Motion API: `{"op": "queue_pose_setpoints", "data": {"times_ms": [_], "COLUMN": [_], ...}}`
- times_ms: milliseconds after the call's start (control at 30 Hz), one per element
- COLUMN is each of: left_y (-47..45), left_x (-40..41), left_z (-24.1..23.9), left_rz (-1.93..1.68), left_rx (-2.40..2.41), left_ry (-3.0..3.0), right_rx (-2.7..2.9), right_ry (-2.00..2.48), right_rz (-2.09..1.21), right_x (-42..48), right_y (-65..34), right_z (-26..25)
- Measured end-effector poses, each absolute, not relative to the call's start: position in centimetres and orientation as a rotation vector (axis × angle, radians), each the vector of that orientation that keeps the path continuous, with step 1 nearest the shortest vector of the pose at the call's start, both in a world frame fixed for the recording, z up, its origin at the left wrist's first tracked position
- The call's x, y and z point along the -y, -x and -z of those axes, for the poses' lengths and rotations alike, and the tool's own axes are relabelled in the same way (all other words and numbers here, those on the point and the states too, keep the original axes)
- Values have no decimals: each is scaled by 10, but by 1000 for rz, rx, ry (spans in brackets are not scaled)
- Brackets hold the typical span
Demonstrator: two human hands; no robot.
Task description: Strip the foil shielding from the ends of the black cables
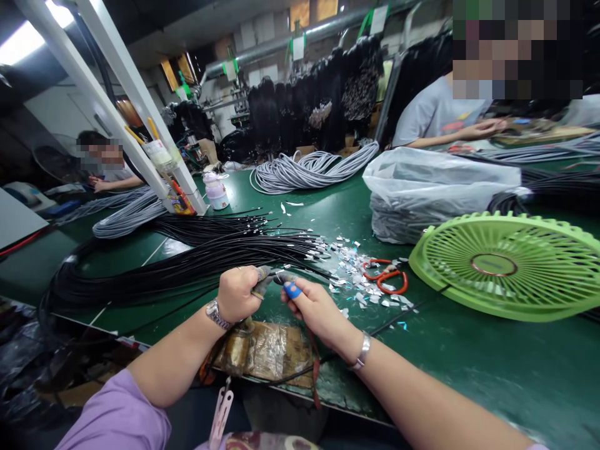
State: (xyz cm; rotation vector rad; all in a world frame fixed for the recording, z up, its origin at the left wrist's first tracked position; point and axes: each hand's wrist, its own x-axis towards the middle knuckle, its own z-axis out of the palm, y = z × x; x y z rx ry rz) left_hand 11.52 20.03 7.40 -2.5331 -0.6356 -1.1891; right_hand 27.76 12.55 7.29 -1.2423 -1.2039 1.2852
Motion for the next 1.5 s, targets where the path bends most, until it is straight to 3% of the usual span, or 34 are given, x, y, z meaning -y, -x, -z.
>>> {"op": "queue_pose_setpoints", "data": {"times_ms": [533,800,1200,1500], "left_y": [-113,-114,-114,-119], "left_x": [-198,-197,-198,-204], "left_z": [-72,-72,-70,-81], "left_rz": [976,1054,1040,1144], "left_rx": [550,546,743,1294], "left_ry": [2467,2480,2831,3552], "right_rx": [1150,1147,1573,1695], "right_ry": [1236,1210,1283,1350], "right_rz": [-1312,-1297,-768,-585], "right_x": [-125,-125,-129,-130], "right_y": [-275,-273,-285,-290], "right_z": [-70,-68,-68,-64]}}
